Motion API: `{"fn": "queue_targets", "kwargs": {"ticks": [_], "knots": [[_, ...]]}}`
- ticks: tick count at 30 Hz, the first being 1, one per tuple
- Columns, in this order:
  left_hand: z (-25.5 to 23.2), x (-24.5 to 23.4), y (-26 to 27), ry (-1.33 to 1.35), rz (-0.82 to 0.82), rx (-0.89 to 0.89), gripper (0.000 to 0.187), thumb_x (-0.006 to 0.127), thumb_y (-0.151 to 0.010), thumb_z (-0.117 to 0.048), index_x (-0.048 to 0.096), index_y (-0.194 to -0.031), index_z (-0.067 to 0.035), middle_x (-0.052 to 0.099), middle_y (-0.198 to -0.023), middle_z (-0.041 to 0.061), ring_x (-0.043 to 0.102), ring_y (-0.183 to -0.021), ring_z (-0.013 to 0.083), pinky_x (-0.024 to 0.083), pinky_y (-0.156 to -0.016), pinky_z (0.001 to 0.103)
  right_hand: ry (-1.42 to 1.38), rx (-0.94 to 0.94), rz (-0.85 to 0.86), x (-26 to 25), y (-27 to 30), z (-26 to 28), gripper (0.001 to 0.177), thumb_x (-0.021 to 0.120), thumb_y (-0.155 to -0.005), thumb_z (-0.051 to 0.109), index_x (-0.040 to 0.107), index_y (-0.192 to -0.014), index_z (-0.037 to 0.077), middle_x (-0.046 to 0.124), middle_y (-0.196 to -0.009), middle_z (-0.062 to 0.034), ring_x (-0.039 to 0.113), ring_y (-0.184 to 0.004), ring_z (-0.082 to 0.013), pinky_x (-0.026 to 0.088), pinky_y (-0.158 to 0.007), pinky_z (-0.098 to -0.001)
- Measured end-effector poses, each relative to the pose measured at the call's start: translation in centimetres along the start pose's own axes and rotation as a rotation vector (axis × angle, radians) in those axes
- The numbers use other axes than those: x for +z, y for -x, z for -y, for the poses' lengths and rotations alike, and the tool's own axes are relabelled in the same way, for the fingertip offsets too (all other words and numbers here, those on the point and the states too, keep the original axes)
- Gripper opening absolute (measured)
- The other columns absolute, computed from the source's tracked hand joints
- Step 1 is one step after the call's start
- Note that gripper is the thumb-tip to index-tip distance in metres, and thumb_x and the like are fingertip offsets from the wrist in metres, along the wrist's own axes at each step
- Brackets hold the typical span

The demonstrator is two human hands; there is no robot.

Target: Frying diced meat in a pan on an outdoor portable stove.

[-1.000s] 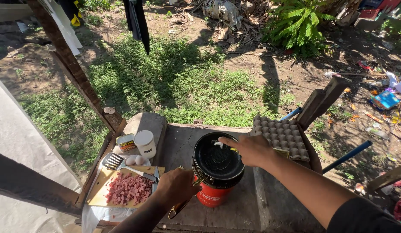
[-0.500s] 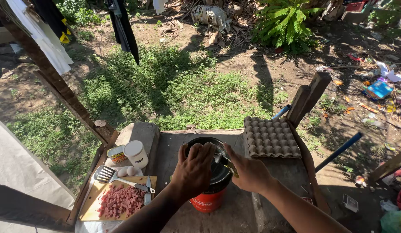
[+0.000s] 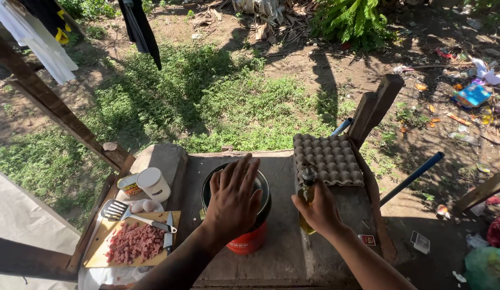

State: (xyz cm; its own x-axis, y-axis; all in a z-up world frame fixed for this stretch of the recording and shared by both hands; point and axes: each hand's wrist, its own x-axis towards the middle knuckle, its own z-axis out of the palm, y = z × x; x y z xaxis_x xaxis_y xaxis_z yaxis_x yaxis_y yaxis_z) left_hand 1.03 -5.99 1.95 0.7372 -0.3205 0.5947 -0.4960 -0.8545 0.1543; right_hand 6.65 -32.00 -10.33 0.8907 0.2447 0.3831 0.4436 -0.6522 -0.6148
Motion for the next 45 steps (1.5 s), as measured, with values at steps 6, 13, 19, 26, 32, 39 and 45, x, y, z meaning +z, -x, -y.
{"fn": "queue_targets", "kwargs": {"ticks": [6,13,19,26,32,39,45], "knots": [[3.6,-1.2,2.6,-0.045,0.065,-0.173,0.053,0.065,-0.092,-0.031,0.054,-0.138,-0.008,0.059,-0.135,0.01,0.051,-0.129,0.0335,0.038,-0.106,0.053,-0.105,0.435,-0.085,0.2,2.4,-15.1,0.053,0.072,-0.091,0.034,0.043,-0.122,0.003,0.061,-0.103,-0.015,0.067,-0.088,-0.0305,0.056,-0.07,-0.0479],[5.3,-1.3,5.2,-0.053,0.163,-0.34,0.04,0.067,-0.09,-0.029,0.065,-0.125,-0.01,0.066,-0.126,0.009,0.059,-0.12,0.0312,0.045,-0.098,0.05,-0.033,0.564,-0.298,-0.2,2.1,-23.0,0.055,0.083,-0.085,0.018,0.051,-0.127,0.002,0.057,-0.12,-0.0167,0.061,-0.108,-0.034,0.053,-0.085,-0.0456],[5.4,-2.2,6.8,-0.07,0.148,-0.37,0.036,0.069,-0.089,-0.026,0.068,-0.12,-0.008,0.069,-0.124,0.011,0.061,-0.118,0.0332,0.048,-0.098,0.047,-0.255,0.685,-0.385,0.3,3.3,-26.0,0.051,0.086,-0.083,0.014,0.057,-0.123,0.004,0.065,-0.118,-0.0122,0.065,-0.11,-0.0294,0.055,-0.092,-0.0438],[5.4,-3.5,7.3,-0.053,0.194,-0.439,0.038,0.069,-0.09,-0.027,0.067,-0.123,-0.008,0.069,-0.125,0.012,0.062,-0.12,0.0331,0.05,-0.099,0.046,0.021,0.666,-0.327,-0.5,2.9,-24.4,0.059,0.09,-0.082,0.027,0.059,-0.125,0.003,0.059,-0.131,-0.0185,0.061,-0.12,-0.0337,0.051,-0.1,-0.047],[6.7,-3.6,7.6,-0.053,0.206,-0.438,0.04,0.066,-0.092,-0.029,0.067,-0.126,-0.008,0.068,-0.126,0.014,0.062,-0.121,0.0338,0.052,-0.097,0.047,0.094,0.741,-0.155,-0.4,1.9,-25.8,0.079,0.089,-0.081,0.036,0.049,-0.139,0.002,0.056,-0.134,-0.0195,0.058,-0.124,-0.0363,0.05,-0.104,-0.0476],[8.3,-4.5,7.1,0.088,0.22,-0.554,0.037,0.065,-0.094,-0.028,0.066,-0.127,-0.01,0.071,-0.12,0.014,0.071,-0.108,0.0311,0.056,-0.091,0.044,0.041,0.837,-0.345,0.6,4.2,-24.5,0.083,0.084,-0.078,0.028,0.04,-0.14,-0.003,0.045,-0.135,-0.0251,0.055,-0.118,-0.0366,0.052,-0.092,-0.0472],[13.4,-2.3,7.7,0.196,0.122,-0.425,0.032,0.063,-0.096,-0.021,0.067,-0.124,-0.006,0.073,-0.112,0.017,0.072,-0.103,0.0353,0.056,-0.088,0.044,-0.662,0.838,-0.013,7.9,11.0,-2.0,0.035,0.059,-0.098,0.032,0.062,-0.105,-0.002,0.067,-0.083,-0.0145,0.066,-0.073,-0.0223,0.058,-0.067,-0.0361]]}}
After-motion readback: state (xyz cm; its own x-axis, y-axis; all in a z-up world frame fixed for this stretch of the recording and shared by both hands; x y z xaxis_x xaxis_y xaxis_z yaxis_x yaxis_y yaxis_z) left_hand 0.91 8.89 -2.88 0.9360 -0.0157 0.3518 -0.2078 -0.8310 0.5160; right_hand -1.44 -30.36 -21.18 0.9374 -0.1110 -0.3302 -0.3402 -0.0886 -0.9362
